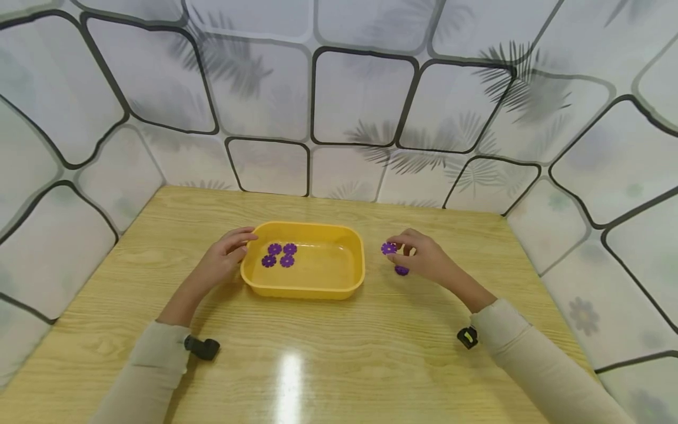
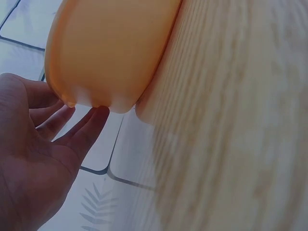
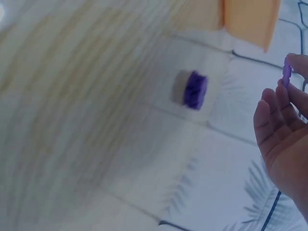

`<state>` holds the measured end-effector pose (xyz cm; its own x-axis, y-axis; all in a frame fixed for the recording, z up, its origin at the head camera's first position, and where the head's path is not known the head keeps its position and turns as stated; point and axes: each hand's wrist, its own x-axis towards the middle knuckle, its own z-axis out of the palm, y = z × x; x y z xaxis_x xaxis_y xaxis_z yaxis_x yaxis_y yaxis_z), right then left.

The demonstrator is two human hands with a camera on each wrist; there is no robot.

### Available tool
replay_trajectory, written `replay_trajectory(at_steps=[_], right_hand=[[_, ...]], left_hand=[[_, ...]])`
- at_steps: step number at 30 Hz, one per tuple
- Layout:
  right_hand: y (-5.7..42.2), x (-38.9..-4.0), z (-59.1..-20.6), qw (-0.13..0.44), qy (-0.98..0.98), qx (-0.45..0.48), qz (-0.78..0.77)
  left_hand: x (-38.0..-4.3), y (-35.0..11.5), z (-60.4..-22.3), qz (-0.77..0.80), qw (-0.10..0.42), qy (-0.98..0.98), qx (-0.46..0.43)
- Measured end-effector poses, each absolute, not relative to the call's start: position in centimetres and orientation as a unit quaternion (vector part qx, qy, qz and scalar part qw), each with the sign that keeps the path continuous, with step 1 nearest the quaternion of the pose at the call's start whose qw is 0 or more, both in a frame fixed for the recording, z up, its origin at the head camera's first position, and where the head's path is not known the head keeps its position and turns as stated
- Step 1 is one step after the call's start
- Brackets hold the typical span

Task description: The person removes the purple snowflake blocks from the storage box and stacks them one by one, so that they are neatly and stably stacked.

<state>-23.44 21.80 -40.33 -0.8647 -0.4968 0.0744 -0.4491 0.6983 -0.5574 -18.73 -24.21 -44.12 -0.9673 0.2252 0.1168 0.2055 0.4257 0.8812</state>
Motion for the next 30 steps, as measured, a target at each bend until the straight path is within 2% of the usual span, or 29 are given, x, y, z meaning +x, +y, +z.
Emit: replay_trajectory(at_steps=[6,14,30], right_hand=[[24.0,-23.7,-41.9,0.037,0.936,-0.223,-0.270],[25.5,-24.1,-43.6,0.071,0.946,-0.205,-0.240],[25.4,-24.4,-44.7,0.092,0.950,-0.210,-0.213]], left_hand=[[-18.9,-24.2,-44.1,0.525,0.012,0.841,0.130],[-19.0,-24.4,-44.0,0.530,0.021,0.838,0.128],[-19.2,-24.5,-44.3,0.524,0.016,0.843,0.125]])
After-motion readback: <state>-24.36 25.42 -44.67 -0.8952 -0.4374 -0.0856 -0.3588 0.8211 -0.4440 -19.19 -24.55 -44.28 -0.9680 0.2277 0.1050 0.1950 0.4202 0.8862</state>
